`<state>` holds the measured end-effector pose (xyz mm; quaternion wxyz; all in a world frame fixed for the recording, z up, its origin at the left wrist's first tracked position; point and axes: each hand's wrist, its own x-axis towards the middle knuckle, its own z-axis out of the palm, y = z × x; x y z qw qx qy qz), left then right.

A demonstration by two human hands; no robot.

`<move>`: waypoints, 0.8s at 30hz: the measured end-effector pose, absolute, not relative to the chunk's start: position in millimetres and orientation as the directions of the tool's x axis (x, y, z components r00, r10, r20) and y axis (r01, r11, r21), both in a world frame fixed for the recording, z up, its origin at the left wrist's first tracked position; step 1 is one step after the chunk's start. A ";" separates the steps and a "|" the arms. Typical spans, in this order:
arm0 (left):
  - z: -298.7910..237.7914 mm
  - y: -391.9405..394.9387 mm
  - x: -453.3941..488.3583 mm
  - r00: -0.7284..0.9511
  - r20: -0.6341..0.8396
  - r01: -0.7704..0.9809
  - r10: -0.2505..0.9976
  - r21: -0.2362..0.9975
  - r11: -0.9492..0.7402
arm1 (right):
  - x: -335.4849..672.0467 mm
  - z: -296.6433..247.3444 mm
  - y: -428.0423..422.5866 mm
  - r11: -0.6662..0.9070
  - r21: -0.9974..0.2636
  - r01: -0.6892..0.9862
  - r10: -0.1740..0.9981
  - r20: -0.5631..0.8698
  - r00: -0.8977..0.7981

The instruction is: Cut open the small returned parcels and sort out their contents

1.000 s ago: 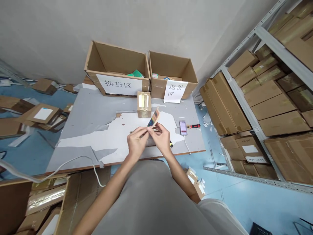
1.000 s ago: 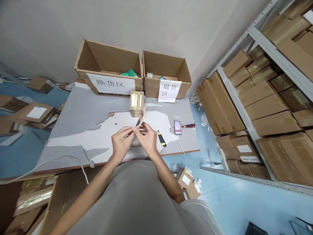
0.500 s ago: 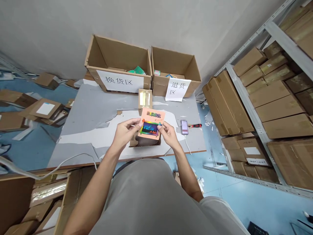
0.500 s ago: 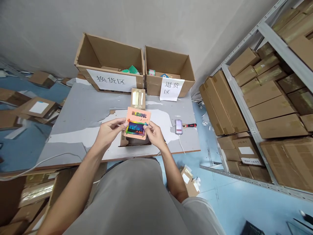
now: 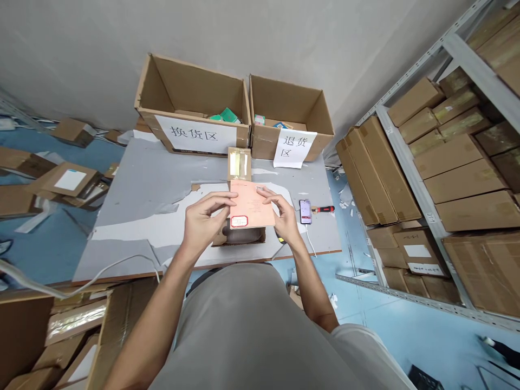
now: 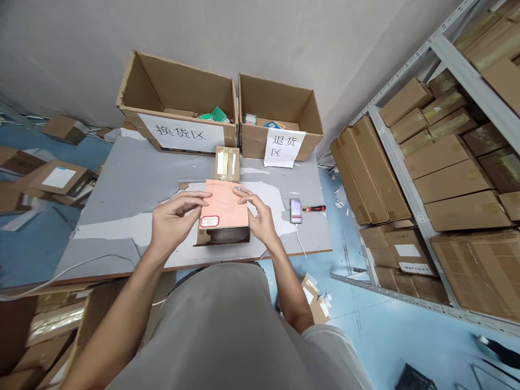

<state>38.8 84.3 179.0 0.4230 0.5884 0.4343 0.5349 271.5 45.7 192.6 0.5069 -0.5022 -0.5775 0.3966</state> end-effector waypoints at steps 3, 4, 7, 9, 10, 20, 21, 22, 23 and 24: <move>179.7 83.5 38.9 0.041 0.246 0.044 0.968 0.968 -0.248 | 269.6 191.5 46.1 0.199 -0.971 0.130 0.979 0.204 0.024; 178.6 83.6 38.9 0.036 0.227 0.026 0.973 0.973 -0.228 | 269.0 190.4 46.2 0.207 -0.973 0.107 0.977 0.211 0.023; 174.2 84.7 37.7 -0.002 0.184 -0.023 0.983 0.983 -0.184 | 268.3 186.0 46.9 0.212 -0.976 0.051 0.976 0.214 0.033; 172.6 85.8 36.1 -0.019 0.176 -0.021 0.984 0.984 -0.176 | 268.7 182.0 48.0 0.183 -0.982 0.052 0.980 0.187 0.074; 172.4 86.3 35.2 -0.018 0.171 -0.017 0.985 0.985 -0.171 | 269.2 179.8 48.7 0.161 -0.985 0.066 0.980 0.167 0.107; 172.2 94.6 22.1 0.116 0.099 0.056 0.988 0.993 -0.106 | 280.6 178.4 50.7 0.092 -0.976 0.198 0.985 0.119 0.127; 171.7 95.6 21.5 0.109 0.091 0.064 0.990 0.993 -0.098 | 280.4 179.2 51.5 0.088 -0.978 0.191 0.987 0.112 0.117; 171.4 96.5 21.5 0.102 0.079 0.068 0.992 0.994 -0.087 | 279.5 179.4 52.7 0.083 -0.981 0.178 0.989 0.103 0.110; 171.2 97.5 22.1 0.094 0.065 0.066 0.993 0.995 -0.071 | 277.7 179.0 54.1 0.073 -0.984 0.159 0.990 0.091 0.107; 171.1 98.4 23.3 0.083 0.049 0.060 0.995 0.997 -0.054 | 275.3 178.1 55.6 0.058 -0.989 0.138 0.991 0.074 0.109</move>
